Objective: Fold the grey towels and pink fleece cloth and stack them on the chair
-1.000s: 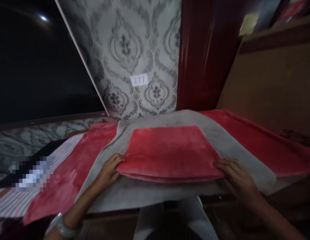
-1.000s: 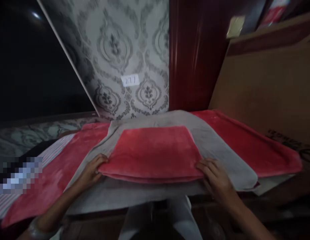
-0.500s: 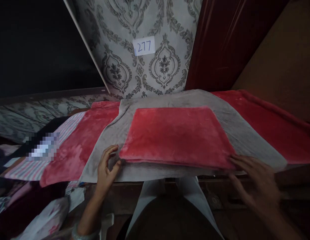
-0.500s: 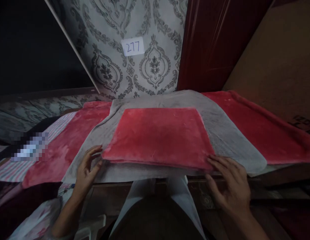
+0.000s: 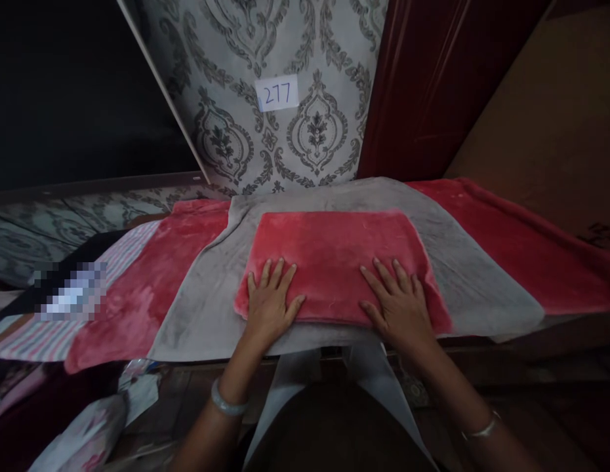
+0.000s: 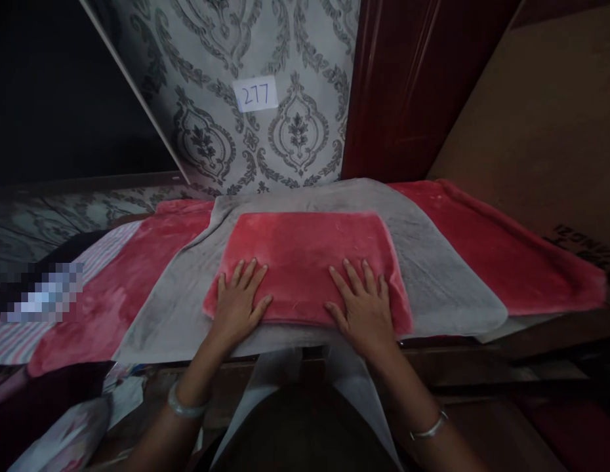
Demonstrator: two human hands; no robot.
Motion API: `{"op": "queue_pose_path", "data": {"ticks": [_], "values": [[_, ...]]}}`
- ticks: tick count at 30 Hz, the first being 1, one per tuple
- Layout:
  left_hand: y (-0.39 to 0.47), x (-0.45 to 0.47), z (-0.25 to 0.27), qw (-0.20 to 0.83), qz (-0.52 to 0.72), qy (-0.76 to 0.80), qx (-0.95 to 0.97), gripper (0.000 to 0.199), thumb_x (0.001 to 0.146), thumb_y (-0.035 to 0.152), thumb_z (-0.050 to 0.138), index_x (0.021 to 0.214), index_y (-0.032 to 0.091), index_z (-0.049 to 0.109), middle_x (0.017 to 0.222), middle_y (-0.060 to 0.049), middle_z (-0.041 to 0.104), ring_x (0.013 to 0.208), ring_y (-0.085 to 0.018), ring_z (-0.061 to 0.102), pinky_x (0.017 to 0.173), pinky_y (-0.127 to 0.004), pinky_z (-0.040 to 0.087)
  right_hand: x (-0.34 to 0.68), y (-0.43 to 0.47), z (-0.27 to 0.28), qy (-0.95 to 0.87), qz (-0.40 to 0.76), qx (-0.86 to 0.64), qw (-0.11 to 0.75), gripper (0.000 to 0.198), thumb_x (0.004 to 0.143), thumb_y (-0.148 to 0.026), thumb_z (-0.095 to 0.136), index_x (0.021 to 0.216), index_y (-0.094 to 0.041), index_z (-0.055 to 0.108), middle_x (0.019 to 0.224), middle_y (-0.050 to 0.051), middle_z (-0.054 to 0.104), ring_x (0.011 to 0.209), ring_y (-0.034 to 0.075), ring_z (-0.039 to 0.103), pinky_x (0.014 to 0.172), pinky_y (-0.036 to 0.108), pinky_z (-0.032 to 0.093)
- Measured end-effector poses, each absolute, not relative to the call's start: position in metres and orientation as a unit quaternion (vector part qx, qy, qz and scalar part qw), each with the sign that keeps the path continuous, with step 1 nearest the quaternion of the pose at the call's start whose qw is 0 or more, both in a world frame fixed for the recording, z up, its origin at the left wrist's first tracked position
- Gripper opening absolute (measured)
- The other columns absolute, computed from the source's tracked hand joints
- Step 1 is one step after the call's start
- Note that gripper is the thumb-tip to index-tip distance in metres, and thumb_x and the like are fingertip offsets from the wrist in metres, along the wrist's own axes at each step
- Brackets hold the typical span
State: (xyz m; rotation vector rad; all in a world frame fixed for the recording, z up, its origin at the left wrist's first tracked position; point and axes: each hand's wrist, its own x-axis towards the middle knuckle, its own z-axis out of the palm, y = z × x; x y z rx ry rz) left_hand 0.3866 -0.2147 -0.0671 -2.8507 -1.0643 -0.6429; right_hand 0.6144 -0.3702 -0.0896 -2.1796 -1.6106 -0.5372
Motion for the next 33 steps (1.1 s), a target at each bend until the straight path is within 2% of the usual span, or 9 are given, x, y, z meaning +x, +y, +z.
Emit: {"op": "queue_pose_path", "data": {"ticks": [7,11,14,17,19,22,25,28,33], "values": [[-0.212,0.377,-0.078,-0.003,-0.220,-0.351,-0.910,0.059,0.095,0.049,0.049,0.150,0.027,0.044,0.159,-0.009,0.039,0.150,-0.035,0.027,0.118,-0.066,0.018,0.613,-0.375,-0.098,-0.561,-0.175,-0.774,0.238,0.053,0.098,-0.048,0.043,0.146,-0.027,0.050,0.155,0.007,0.045,0.146,0.035,0.031,0.114,0.063,0.029],[-0.222,0.379,-0.069,-0.011,-0.262,-0.335,-0.905,0.053,0.097,0.045,0.048,0.146,0.023,0.049,0.154,-0.012,0.047,0.146,-0.034,0.035,0.119,-0.066,0.017,0.611,-0.374,-0.086,-0.597,-0.136,-0.719,0.329,0.049,0.098,-0.043,0.045,0.143,-0.024,0.054,0.146,0.010,0.054,0.141,0.032,0.042,0.113,0.059,0.036],[-0.235,0.384,-0.062,-0.011,-0.298,-0.295,-0.907,0.054,0.098,0.040,0.047,0.147,0.020,0.045,0.154,-0.014,0.046,0.146,-0.030,0.037,0.120,-0.063,0.015,0.598,-0.367,-0.073,-0.648,-0.092,-0.654,0.379,0.047,0.097,-0.034,0.049,0.143,-0.025,0.053,0.149,0.009,0.052,0.140,0.028,0.043,0.114,0.054,0.039],[-0.246,0.393,-0.063,-0.012,-0.297,-0.254,-0.921,0.058,0.096,0.037,0.050,0.150,0.019,0.041,0.156,-0.014,0.044,0.147,-0.030,0.034,0.122,-0.059,0.014,0.583,-0.354,-0.065,-0.684,-0.076,-0.614,0.386,0.039,0.094,-0.021,0.051,0.131,-0.025,0.063,0.150,0.009,0.050,0.141,0.027,0.041,0.112,0.054,0.040],[-0.250,0.397,-0.069,-0.009,-0.286,-0.251,-0.925,0.057,0.095,0.038,0.052,0.149,0.019,0.043,0.155,-0.014,0.045,0.147,-0.030,0.034,0.122,-0.059,0.015,0.577,-0.344,-0.065,-0.695,-0.071,-0.597,0.393,0.030,0.092,-0.017,0.053,0.115,-0.025,0.071,0.141,0.010,0.058,0.132,0.028,0.049,0.108,0.053,0.044],[-0.250,0.398,-0.080,-0.003,-0.281,-0.258,-0.924,0.054,0.096,0.038,0.052,0.146,0.020,0.047,0.154,-0.013,0.046,0.146,-0.030,0.036,0.121,-0.059,0.017,0.576,-0.338,-0.070,-0.670,-0.031,-0.583,0.458,0.019,0.093,-0.020,0.056,0.094,-0.025,0.074,0.116,0.008,0.071,0.111,0.025,0.062,0.097,0.049,0.050],[-0.248,0.396,-0.087,-0.002,-0.291,-0.248,-0.924,0.052,0.097,0.038,0.051,0.146,0.020,0.048,0.153,-0.013,0.047,0.145,-0.029,0.036,0.121,-0.057,0.019,0.579,-0.339,-0.073,-0.598,0.058,-0.566,0.565,0.015,0.093,-0.025,0.058,0.088,-0.025,0.073,0.098,0.007,0.074,0.097,0.022,0.067,0.092,0.044,0.052],[-0.248,0.394,-0.089,-0.002,-0.303,-0.240,-0.922,0.052,0.097,0.037,0.051,0.146,0.020,0.047,0.153,-0.012,0.048,0.145,-0.028,0.036,0.121,-0.055,0.019,0.581,-0.342,-0.072,-0.524,0.142,-0.557,0.628,0.012,0.090,-0.030,0.063,0.084,-0.024,0.073,0.092,0.006,0.075,0.092,0.021,0.068,0.090,0.040,0.053],[-0.248,0.396,-0.088,0.004,-0.303,-0.247,-0.920,0.051,0.098,0.040,0.050,0.145,0.020,0.048,0.154,-0.012,0.047,0.145,-0.028,0.037,0.122,-0.054,0.018,0.583,-0.343,-0.070,-0.429,0.236,-0.553,0.674,0.018,0.083,-0.040,0.069,0.083,-0.024,0.073,0.089,0.004,0.076,0.090,0.021,0.069,0.087,0.038,0.055]]}}
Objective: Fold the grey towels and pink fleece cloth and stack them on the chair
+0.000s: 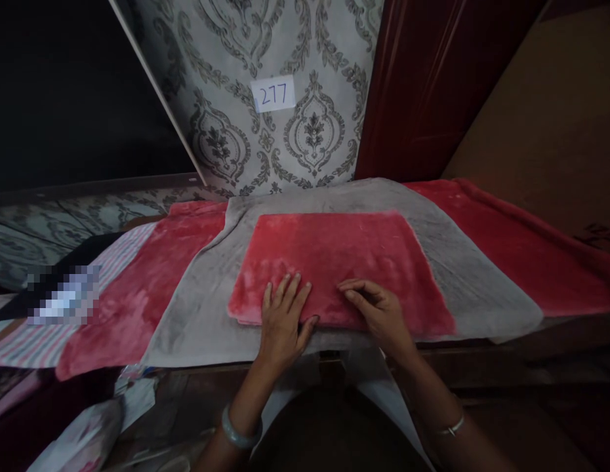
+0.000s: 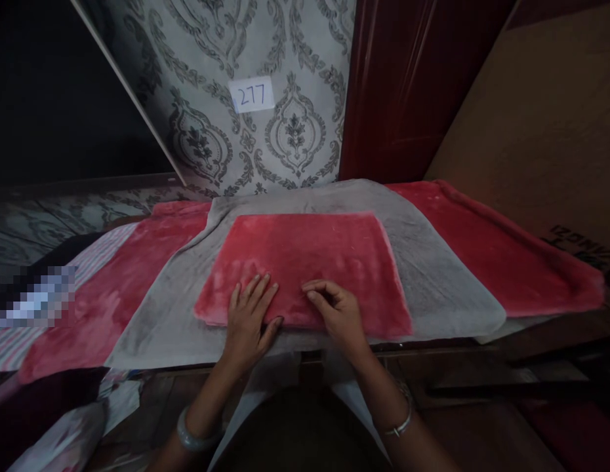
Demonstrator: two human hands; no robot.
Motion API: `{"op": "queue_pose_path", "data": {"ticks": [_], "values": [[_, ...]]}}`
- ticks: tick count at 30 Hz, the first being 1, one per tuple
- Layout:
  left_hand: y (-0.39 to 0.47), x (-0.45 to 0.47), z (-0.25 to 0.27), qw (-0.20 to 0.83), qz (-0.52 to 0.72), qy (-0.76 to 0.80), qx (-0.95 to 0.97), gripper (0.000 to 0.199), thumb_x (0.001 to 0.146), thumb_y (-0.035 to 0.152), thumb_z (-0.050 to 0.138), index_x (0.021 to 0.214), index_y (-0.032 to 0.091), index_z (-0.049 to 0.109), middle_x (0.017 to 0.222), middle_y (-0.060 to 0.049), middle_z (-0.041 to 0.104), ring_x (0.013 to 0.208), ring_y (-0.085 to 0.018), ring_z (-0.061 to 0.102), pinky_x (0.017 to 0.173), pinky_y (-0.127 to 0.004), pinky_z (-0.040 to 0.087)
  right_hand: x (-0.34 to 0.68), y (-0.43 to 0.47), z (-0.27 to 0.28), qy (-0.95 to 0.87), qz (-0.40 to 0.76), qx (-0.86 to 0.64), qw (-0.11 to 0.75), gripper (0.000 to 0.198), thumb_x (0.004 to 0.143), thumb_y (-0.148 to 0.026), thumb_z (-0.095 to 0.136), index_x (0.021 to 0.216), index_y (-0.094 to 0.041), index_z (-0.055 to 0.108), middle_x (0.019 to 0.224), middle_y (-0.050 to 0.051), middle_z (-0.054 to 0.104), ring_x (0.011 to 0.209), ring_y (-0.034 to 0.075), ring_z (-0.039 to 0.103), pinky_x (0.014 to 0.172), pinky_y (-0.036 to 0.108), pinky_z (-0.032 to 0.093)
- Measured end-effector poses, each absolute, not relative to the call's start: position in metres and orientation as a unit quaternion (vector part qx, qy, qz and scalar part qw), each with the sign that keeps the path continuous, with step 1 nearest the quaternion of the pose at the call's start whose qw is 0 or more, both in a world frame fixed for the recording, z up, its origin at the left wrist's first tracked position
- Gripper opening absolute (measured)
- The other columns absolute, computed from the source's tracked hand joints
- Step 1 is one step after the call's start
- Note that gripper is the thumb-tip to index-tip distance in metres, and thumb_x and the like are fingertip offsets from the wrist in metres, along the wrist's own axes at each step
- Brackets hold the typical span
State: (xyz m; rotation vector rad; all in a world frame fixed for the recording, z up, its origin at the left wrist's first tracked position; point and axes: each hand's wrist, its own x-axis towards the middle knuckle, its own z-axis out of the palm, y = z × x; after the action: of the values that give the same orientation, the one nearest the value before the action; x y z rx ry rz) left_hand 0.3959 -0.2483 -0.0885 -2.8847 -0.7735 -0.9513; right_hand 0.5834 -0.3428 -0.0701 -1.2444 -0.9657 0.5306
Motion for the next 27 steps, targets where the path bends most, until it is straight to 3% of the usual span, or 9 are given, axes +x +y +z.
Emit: {"op": "queue_pose_path", "data": {"ticks": [5,9,12,15,17,20,27], "values": [[-0.252,0.395,-0.089,-0.005,-0.284,-0.259,-0.923,0.053,0.098,0.041,0.049,0.147,0.020,0.046,0.155,-0.012,0.045,0.146,-0.029,0.036,0.121,-0.056,0.019,0.586,-0.346,-0.074,-0.386,0.256,-0.560,0.687,0.021,0.080,-0.044,0.071,0.083,-0.024,0.074,0.089,0.004,0.077,0.090,0.021,0.070,0.088,0.039,0.056],[-0.247,0.388,-0.076,-0.014,-0.271,-0.241,-0.932,0.050,0.100,0.039,0.044,0.146,0.020,0.047,0.153,-0.012,0.049,0.144,-0.026,0.041,0.121,-0.053,0.024,0.587,-0.352,-0.064,-0.422,0.225,-0.571,0.668,0.024,0.088,-0.044,0.064,0.092,-0.024,0.074,0.096,0.005,0.077,0.094,0.022,0.071,0.090,0.039,0.056],[-0.231,0.381,-0.052,0.000,-0.273,-0.248,-0.930,0.046,0.101,0.035,0.039,0.144,0.022,0.050,0.148,-0.010,0.054,0.140,-0.025,0.047,0.122,-0.053,0.023,0.600,-0.353,-0.040,-0.513,0.142,-0.607,0.590,0.033,0.094,-0.046,0.056,0.114,-0.025,0.071,0.117,0.007,0.074,0.110,0.023,0.067,0.098,0.041,0.053],[-0.208,0.377,-0.031,0.035,-0.280,-0.300,-0.911,0.048,0.100,0.038,0.039,0.145,0.024,0.050,0.151,-0.011,0.051,0.142,-0.029,0.043,0.122,-0.059,0.018,0.627,-0.351,-0.025,-0.599,0.005,-0.663,0.449,0.053,0.097,-0.051,0.049,0.144,-0.026,0.053,0.146,0.008,0.056,0.136,0.028,0.050,0.113,0.050,0.039],[-0.196,0.377,-0.029,0.054,-0.271,-0.335,-0.901,0.053,0.098,0.043,0.043,0.147,0.024,0.048,0.155,-0.013,0.045,0.146,-0.034,0.036,0.119,-0.065,0.018,0.646,-0.349,-0.030,-0.611,-0.069,-0.715,0.333,0.059,0.097,-0.054,0.046,0.149,-0.027,0.046,0.154,0.009,0.046,0.144,0.033,0.038,0.116,0.058,0.031],[-0.189,0.379,-0.047,0.049,-0.229,-0.356,-0.905,0.055,0.095,0.045,0.049,0.147,0.024,0.050,0.157,-0.013,0.043,0.147,-0.038,0.032,0.114,-0.067,0.027,0.665,-0.349,-0.060,-0.587,-0.118,-0.774,0.208,0.058,0.096,-0.055,0.043,0.147,-0.027,0.050,0.156,0.010,0.043,0.145,0.038,0.033,0.112,0.064,0.032],[-0.199,0.373,-0.079,-0.011,-0.250,-0.373,-0.893,0.049,0.099,0.037,0.042,0.145,0.023,0.052,0.157,-0.009,0.043,0.149,-0.030,0.031,0.114,-0.053,0.038,0.666,-0.359,-0.100,-0.569,-0.159,-0.781,0.202,0.058,0.098,-0.053,0.036,0.149,-0.027,0.047,0.158,0.008,0.040,0.146,0.035,0.031,0.112,0.061,0.032]]}}
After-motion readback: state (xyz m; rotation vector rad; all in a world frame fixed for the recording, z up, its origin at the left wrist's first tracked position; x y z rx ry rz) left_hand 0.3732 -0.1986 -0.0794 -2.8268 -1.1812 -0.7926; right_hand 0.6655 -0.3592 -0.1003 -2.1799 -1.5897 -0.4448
